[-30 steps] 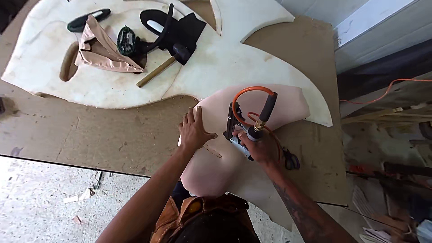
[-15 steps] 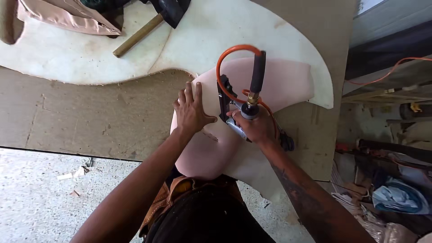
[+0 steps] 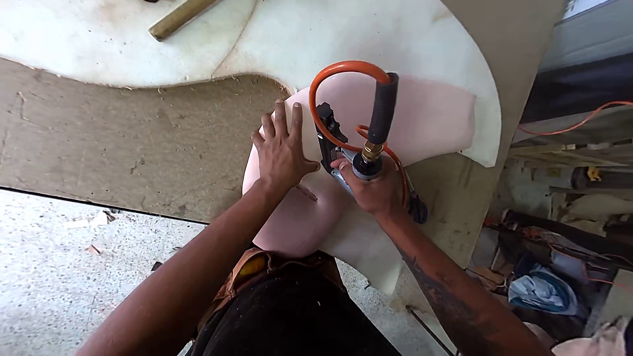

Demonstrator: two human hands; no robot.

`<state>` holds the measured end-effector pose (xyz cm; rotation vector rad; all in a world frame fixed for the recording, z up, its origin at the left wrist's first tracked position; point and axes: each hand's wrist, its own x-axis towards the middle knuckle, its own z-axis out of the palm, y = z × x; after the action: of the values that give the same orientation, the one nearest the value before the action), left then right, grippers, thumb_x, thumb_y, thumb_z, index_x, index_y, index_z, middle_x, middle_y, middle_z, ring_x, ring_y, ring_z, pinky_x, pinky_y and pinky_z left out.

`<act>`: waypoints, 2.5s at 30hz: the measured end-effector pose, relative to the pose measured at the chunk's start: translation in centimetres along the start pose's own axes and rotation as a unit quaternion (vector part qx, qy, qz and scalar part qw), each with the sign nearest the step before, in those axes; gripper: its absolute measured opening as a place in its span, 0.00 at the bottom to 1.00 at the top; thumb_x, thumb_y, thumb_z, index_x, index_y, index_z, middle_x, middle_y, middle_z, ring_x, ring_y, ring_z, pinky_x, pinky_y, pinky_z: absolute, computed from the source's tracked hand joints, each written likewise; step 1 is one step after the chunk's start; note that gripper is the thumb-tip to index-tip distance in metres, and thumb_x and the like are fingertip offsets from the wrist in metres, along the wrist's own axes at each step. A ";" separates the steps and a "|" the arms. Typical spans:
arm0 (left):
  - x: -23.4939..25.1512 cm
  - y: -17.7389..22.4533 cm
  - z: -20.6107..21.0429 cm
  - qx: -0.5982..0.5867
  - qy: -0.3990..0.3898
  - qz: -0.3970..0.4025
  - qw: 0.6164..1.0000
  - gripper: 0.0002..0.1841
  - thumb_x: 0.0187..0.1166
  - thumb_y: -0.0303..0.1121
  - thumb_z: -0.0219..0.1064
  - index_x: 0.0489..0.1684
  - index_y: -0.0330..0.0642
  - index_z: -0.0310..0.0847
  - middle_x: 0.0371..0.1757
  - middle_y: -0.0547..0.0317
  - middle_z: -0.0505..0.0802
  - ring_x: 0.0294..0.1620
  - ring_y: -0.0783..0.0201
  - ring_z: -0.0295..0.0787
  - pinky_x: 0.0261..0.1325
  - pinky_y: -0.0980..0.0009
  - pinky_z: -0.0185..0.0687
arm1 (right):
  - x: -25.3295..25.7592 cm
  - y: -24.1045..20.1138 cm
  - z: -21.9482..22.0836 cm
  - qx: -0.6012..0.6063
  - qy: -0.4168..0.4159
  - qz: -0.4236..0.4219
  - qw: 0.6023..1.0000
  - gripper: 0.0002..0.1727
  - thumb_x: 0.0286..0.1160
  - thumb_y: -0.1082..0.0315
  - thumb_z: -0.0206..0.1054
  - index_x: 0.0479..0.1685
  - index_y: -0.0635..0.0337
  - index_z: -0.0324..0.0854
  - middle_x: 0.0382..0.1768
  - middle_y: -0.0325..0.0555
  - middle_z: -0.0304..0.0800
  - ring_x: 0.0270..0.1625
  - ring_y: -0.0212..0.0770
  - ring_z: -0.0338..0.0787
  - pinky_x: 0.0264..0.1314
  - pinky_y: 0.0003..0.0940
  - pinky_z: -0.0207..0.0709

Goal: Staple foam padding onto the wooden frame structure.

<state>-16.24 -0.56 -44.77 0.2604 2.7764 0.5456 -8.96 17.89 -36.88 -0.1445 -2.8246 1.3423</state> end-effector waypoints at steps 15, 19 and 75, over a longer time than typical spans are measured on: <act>0.6 -0.7 0.8 -0.013 -0.003 0.006 1.000 0.78 0.31 0.77 0.78 0.98 0.69 0.33 0.98 0.48 0.39 0.93 0.31 0.42 0.75 0.22 0.53 | -0.1 -1.1 0.3 0.008 -0.004 0.101 0.995 0.06 0.74 0.61 0.72 0.43 0.48 0.91 0.30 0.36 0.95 0.22 0.34 0.88 0.23 0.34 0.83; 0.5 -0.7 1.0 -0.012 -0.008 0.013 1.000 0.78 0.33 0.78 0.77 0.98 0.68 0.31 0.98 0.46 0.39 0.92 0.30 0.42 0.75 0.22 0.54 | -1.5 -0.4 0.6 0.036 0.022 0.084 0.996 0.10 0.75 0.65 0.72 0.52 0.52 0.89 0.35 0.37 0.97 0.24 0.34 0.89 0.26 0.31 0.84; -4.5 -2.8 0.5 -0.035 0.012 -0.004 0.999 0.73 0.36 0.74 0.82 0.96 0.76 0.40 0.98 0.56 0.39 0.93 0.38 0.46 0.67 0.30 0.72 | -2.8 -0.9 0.9 0.054 -0.036 0.031 0.997 0.07 0.71 0.61 0.73 0.30 0.51 0.91 0.28 0.37 0.95 0.26 0.35 0.90 0.30 0.37 0.85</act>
<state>-12.16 -3.96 -45.14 0.2286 2.7746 0.6455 -6.26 16.36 -36.64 -0.1865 -2.8191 1.5387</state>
